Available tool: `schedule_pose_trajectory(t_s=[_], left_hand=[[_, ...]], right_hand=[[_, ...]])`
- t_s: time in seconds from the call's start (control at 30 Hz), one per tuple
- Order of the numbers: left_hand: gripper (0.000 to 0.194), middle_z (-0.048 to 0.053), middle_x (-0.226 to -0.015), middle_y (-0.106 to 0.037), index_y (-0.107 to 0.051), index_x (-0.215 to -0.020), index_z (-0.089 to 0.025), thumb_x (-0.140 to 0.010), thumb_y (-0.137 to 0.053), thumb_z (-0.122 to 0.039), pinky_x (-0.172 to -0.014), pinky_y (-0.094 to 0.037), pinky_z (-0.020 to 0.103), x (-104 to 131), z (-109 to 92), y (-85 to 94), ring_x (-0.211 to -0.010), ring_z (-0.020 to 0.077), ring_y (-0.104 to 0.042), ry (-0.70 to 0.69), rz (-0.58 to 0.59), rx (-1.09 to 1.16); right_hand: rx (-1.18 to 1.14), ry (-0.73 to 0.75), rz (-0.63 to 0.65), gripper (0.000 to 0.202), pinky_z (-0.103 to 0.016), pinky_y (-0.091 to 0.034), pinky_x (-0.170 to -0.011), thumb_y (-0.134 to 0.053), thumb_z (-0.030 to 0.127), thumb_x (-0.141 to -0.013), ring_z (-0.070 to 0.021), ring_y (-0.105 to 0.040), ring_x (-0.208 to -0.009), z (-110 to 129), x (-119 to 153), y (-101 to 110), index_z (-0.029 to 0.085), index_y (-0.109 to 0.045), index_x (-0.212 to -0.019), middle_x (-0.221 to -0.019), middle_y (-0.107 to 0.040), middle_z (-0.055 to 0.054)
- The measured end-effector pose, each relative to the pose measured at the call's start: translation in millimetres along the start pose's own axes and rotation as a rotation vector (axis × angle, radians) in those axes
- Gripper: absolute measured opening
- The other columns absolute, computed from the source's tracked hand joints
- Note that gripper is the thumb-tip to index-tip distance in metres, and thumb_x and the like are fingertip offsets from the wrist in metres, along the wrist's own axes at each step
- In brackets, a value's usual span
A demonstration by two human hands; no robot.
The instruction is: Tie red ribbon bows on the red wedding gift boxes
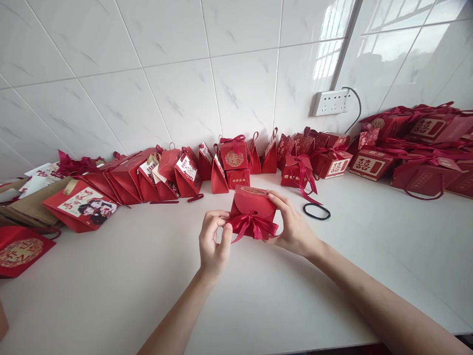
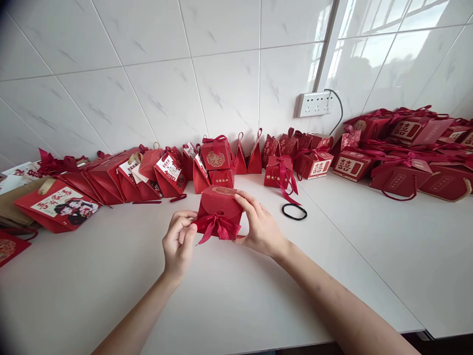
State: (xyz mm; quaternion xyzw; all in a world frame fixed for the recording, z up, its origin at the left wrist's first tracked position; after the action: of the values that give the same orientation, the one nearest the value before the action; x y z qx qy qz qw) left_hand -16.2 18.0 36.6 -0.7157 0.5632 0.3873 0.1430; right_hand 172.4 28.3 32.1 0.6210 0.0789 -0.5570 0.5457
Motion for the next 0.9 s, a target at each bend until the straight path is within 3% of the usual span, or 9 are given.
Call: schedule_pose_trajectory(t_s=[0.9], left_hand=[[0.023,0.005,-0.084,-0.057,-0.046,-0.063,-0.018,-0.085,-0.048,-0.024,-0.059,-0.047,0.026,-0.7,1.2,0.4,-0.076,0.0158,-0.057,0.01,0.004,0.001]], right_hand=[[-0.002,-0.011,0.017,0.092,-0.048,-0.051,-0.091,-0.07,0.033,-0.076,-0.033,-0.047,-0.124,-0.5,0.3,-0.3,0.024,-0.011,-0.145,-0.139,-0.036,-0.02]])
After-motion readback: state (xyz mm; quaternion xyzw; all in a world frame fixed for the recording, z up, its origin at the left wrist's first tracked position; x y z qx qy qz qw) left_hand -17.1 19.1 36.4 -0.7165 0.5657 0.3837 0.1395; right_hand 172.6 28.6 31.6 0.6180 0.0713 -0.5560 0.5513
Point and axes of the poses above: each hand's wrist, its own x-axis away from the middle knuckle, its own y-axis out of the back of the hand, z = x × y, the point moved 5 cm from there along -x, towards the middle knuckle
